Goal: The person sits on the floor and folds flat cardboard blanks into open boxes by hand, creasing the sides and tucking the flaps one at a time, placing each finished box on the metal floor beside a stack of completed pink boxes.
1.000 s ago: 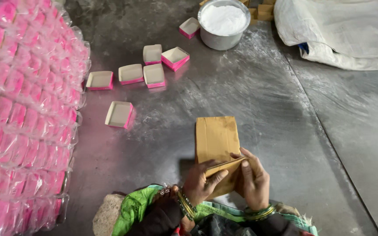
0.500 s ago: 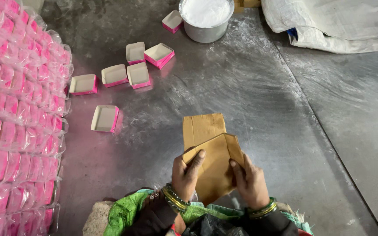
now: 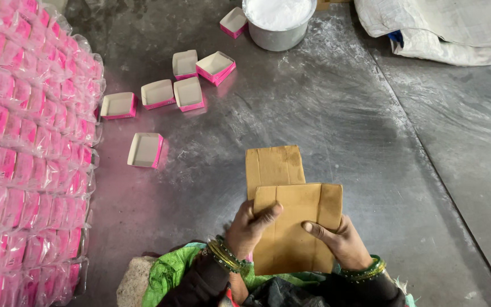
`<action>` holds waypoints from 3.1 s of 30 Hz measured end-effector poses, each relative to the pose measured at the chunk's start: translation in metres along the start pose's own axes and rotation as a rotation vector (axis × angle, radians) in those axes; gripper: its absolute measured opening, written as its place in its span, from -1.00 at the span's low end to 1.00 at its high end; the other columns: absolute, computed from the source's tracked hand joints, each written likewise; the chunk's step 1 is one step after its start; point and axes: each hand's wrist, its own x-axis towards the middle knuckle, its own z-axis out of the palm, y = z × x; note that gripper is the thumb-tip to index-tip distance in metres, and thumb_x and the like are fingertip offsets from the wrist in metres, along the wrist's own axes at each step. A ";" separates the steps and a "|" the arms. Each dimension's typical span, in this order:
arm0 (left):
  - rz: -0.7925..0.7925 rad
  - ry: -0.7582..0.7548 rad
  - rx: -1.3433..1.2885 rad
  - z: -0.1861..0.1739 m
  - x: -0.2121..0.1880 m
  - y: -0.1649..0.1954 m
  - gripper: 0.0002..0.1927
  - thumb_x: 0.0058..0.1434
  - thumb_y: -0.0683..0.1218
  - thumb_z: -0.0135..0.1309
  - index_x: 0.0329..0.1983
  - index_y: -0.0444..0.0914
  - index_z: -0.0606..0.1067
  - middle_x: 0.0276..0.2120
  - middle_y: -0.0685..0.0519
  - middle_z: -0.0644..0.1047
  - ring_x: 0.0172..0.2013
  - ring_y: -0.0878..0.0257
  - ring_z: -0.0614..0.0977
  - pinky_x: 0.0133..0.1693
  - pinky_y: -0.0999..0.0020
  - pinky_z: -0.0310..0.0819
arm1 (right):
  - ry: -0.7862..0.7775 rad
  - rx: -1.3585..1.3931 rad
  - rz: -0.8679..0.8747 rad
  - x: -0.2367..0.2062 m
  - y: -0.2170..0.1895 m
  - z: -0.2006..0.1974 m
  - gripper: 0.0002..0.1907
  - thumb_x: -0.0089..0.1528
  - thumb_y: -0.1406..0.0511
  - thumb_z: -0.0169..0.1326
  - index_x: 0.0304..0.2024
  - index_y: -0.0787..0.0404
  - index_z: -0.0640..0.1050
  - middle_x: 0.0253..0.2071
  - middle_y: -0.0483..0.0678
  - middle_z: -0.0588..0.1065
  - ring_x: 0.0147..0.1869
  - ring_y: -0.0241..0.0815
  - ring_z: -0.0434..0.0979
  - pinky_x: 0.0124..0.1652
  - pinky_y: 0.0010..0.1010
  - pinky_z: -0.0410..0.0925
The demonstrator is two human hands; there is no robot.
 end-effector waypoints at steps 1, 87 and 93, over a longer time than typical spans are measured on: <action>-0.063 -0.021 -0.040 0.000 -0.002 -0.001 -0.62 0.21 0.12 0.11 -0.06 -0.23 0.53 -0.29 0.23 0.59 -0.25 0.45 0.54 -0.17 0.43 0.46 | -0.014 -0.019 -0.007 -0.001 0.001 -0.001 -0.69 0.21 0.30 0.20 -0.03 0.33 0.60 -0.19 -0.03 0.67 -0.19 -0.34 0.66 -0.22 -0.44 0.55; 0.323 -0.043 0.961 0.020 -0.018 0.027 -0.59 0.45 0.15 -0.07 -0.07 -0.28 0.55 -0.31 -0.12 0.65 -0.27 -0.04 0.67 -0.23 0.11 0.52 | 0.142 -0.971 -0.297 0.003 -0.027 0.021 -0.62 -0.05 0.27 0.39 -0.17 0.05 0.64 -0.25 -0.22 0.62 -0.18 -0.29 0.63 0.13 -0.30 0.37; 0.098 0.148 0.625 0.004 -0.007 -0.004 -0.40 0.43 0.28 -0.22 -0.12 -0.27 0.61 -0.31 -0.03 0.68 -0.24 0.14 0.72 -0.17 0.22 0.54 | 0.372 -1.234 -0.808 -0.007 0.003 0.051 -0.76 -0.12 0.32 0.33 -0.40 0.01 0.62 -0.39 -0.25 0.59 -0.26 -0.26 0.56 0.07 -0.19 0.24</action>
